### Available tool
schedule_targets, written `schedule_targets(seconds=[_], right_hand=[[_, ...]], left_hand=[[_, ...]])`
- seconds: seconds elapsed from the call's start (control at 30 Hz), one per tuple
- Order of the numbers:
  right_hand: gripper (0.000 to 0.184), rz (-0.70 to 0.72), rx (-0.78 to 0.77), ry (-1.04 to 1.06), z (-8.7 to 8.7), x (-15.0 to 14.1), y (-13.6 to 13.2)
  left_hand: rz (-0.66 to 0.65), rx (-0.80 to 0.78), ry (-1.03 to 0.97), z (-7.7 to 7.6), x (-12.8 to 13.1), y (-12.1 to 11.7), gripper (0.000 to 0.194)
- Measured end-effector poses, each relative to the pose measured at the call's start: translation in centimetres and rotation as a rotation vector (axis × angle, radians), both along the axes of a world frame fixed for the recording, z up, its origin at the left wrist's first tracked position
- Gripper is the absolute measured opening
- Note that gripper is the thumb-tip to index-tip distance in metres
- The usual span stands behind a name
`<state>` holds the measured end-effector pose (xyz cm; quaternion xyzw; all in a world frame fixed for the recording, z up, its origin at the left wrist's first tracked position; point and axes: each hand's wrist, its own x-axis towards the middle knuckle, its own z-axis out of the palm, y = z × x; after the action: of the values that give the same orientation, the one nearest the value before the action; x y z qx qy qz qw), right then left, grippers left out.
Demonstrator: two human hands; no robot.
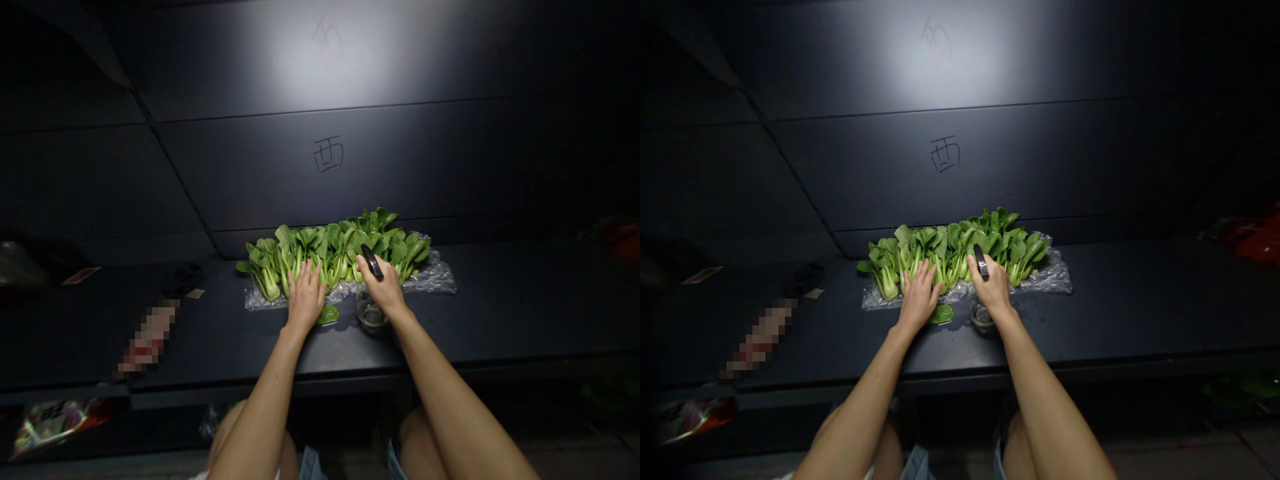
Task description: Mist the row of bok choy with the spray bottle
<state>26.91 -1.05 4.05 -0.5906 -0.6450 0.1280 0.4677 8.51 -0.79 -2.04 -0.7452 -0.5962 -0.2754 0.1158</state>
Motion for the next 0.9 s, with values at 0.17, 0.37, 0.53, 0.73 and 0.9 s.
schedule_targets(seconds=[0.17, 0.37, 0.53, 0.73, 0.9], right_hand=[[0.044, -0.001, -0.014, -0.033, 0.2, -0.5, 0.1], [0.044, -0.005, -0.010, -0.034, 0.3, -1.3, 0.0], [0.043, 0.014, -0.020, 0.011, 0.2, -1.6, 0.1], [0.043, 0.017, -0.008, -0.021, 0.2, -1.9, 0.3], [0.044, 0.020, -0.003, -0.036, 0.2, -2.4, 0.2]], left_hand=[[0.013, 0.009, 0.001, 0.0, -0.3, -0.1, 0.047], [0.032, -0.007, -0.006, 0.1, -0.8, -0.2, 0.047], [0.037, -0.003, -0.011, 0.1, -1.0, -0.3, 0.048], [0.040, -0.021, -0.017, 0.2, -1.2, -0.4, 0.047], [0.052, -0.024, -0.022, 0.2, -1.7, -0.6, 0.048]])
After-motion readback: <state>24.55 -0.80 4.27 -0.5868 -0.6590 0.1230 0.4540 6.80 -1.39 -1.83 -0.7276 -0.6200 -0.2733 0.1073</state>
